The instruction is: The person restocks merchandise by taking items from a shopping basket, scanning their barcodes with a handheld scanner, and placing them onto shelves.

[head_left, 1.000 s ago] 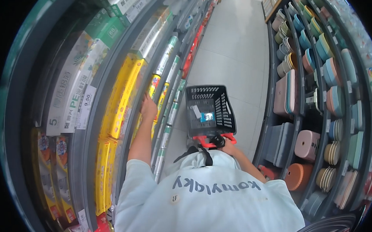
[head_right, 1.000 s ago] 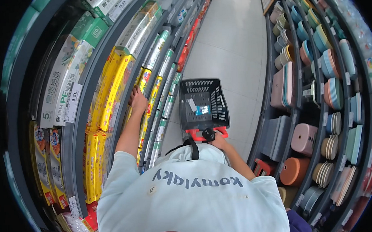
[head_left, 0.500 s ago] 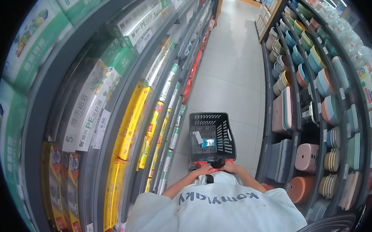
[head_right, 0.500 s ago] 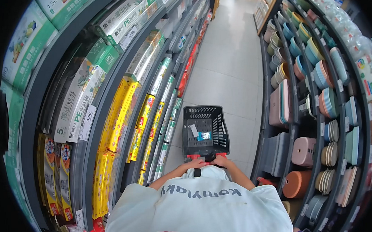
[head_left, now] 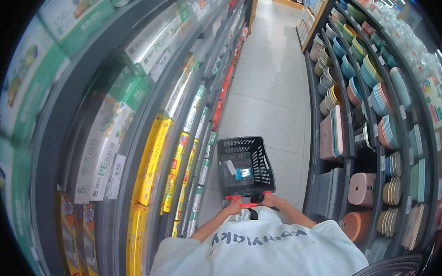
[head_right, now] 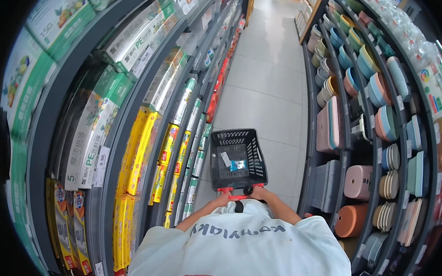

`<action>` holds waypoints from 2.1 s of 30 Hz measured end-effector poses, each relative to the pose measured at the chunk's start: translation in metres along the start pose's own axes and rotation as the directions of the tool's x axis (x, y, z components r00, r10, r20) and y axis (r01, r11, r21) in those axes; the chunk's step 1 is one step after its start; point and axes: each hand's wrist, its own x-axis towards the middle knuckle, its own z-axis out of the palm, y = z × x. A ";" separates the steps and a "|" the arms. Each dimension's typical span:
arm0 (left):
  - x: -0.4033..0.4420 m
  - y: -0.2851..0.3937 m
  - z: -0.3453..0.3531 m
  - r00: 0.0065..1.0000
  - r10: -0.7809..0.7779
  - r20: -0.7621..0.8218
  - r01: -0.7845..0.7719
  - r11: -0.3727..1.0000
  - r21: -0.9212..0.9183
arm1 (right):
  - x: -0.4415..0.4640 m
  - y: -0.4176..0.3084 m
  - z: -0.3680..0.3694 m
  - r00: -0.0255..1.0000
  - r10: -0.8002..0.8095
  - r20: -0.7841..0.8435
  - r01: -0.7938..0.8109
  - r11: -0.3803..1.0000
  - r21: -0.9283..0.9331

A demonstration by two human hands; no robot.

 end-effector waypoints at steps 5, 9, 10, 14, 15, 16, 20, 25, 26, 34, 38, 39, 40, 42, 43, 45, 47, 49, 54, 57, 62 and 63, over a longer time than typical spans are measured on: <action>0.020 0.005 -0.014 0.981 0.104 0.163 -0.115 0.992 0.059 | 0.039 0.046 0.003 0.999 -0.047 0.021 0.045 0.995 0.089; 0.071 -0.047 -0.009 0.938 0.195 0.286 -0.118 0.957 -0.265 | 0.066 0.072 -0.028 0.998 -0.006 0.066 0.005 1.000 0.013; 0.067 -0.015 -0.025 0.927 0.026 0.374 0.097 0.947 -0.307 | 0.082 0.084 -0.041 0.990 -0.115 0.077 0.110 0.992 0.067; 0.136 0.049 -0.057 0.955 -0.004 0.297 0.061 0.981 -0.184 | 0.088 0.088 -0.102 0.977 -0.110 0.181 0.121 0.991 -0.054; 0.149 0.060 -0.070 0.960 -0.008 0.281 0.052 0.988 -0.147 | 0.076 0.082 -0.128 0.972 -0.101 0.212 0.118 0.991 -0.070; 0.162 0.072 -0.079 0.964 -0.009 0.267 0.041 0.993 -0.111 | 0.081 0.089 -0.142 0.973 -0.112 0.200 0.128 0.990 -0.064; 0.222 0.118 -0.125 0.976 0.000 0.217 -0.007 1.000 0.029 | 0.090 0.130 -0.182 0.984 -0.154 0.088 0.162 0.983 -0.089; 0.250 0.151 -0.058 0.964 -0.010 0.267 -0.017 0.995 0.100 | 0.066 0.157 -0.238 0.979 -0.193 0.071 0.195 0.981 -0.012; 0.256 0.161 -0.053 0.964 -0.009 0.267 -0.024 0.993 0.119 | 0.064 0.165 -0.244 0.979 -0.189 0.075 0.190 0.982 -0.007; 0.297 0.213 -0.073 0.950 0.009 0.312 -0.081 0.972 0.220 | 0.043 0.176 -0.286 0.992 -0.014 -0.123 0.032 0.989 0.143; 0.319 0.216 -0.092 0.986 0.014 0.165 -0.057 0.964 0.260 | 0.051 0.173 -0.305 0.978 0.036 -0.207 -0.002 0.987 0.161; 0.320 0.225 -0.105 0.983 0.014 0.185 -0.061 0.966 0.252 | 0.060 0.167 -0.312 0.974 0.031 -0.224 0.005 0.988 0.157; 0.321 0.230 -0.115 0.978 0.016 0.207 -0.067 0.967 0.245 | 0.068 0.164 -0.320 0.970 0.027 -0.242 0.011 0.988 0.155; 0.325 0.235 -0.135 0.988 0.056 0.144 -0.086 0.975 0.207 | 0.082 0.152 -0.333 0.967 0.028 -0.252 0.011 0.988 0.152; 0.332 0.238 -0.147 0.979 0.015 0.203 -0.052 0.983 0.177 | 0.087 0.147 -0.343 0.968 0.033 -0.249 -0.001 0.991 0.131; 0.354 0.245 -0.163 0.953 -0.029 0.301 -0.016 0.989 0.147 | 0.098 0.148 -0.358 0.953 0.028 -0.302 0.007 0.993 0.114; 0.366 0.262 -0.171 0.982 -0.058 0.179 0.020 0.978 0.206 | 0.115 0.152 -0.373 0.929 0.046 -0.368 0.022 0.984 0.178; 0.403 0.255 -0.190 0.994 0.041 0.097 -0.064 0.965 0.253 | 0.131 0.145 -0.394 0.889 0.065 -0.452 0.051 0.969 0.242; 0.499 0.270 -0.269 0.934 0.235 0.269 -0.288 0.942 0.174 | 0.180 0.111 -0.464 0.816 0.169 -0.552 -0.024 0.965 0.260; 0.536 0.273 -0.311 0.944 0.279 0.178 -0.313 0.928 0.204 | 0.223 0.095 -0.503 0.812 0.166 -0.559 -0.012 0.963 0.269; 0.560 0.294 -0.400 0.939 0.338 0.067 -0.340 0.940 0.025 | 0.297 0.070 -0.554 0.761 0.197 -0.618 0.066 0.925 0.375; 0.571 0.291 -0.411 0.924 0.382 -0.029 -0.381 0.924 0.025 | 0.316 0.071 -0.562 0.705 0.208 -0.678 0.170 0.878 0.447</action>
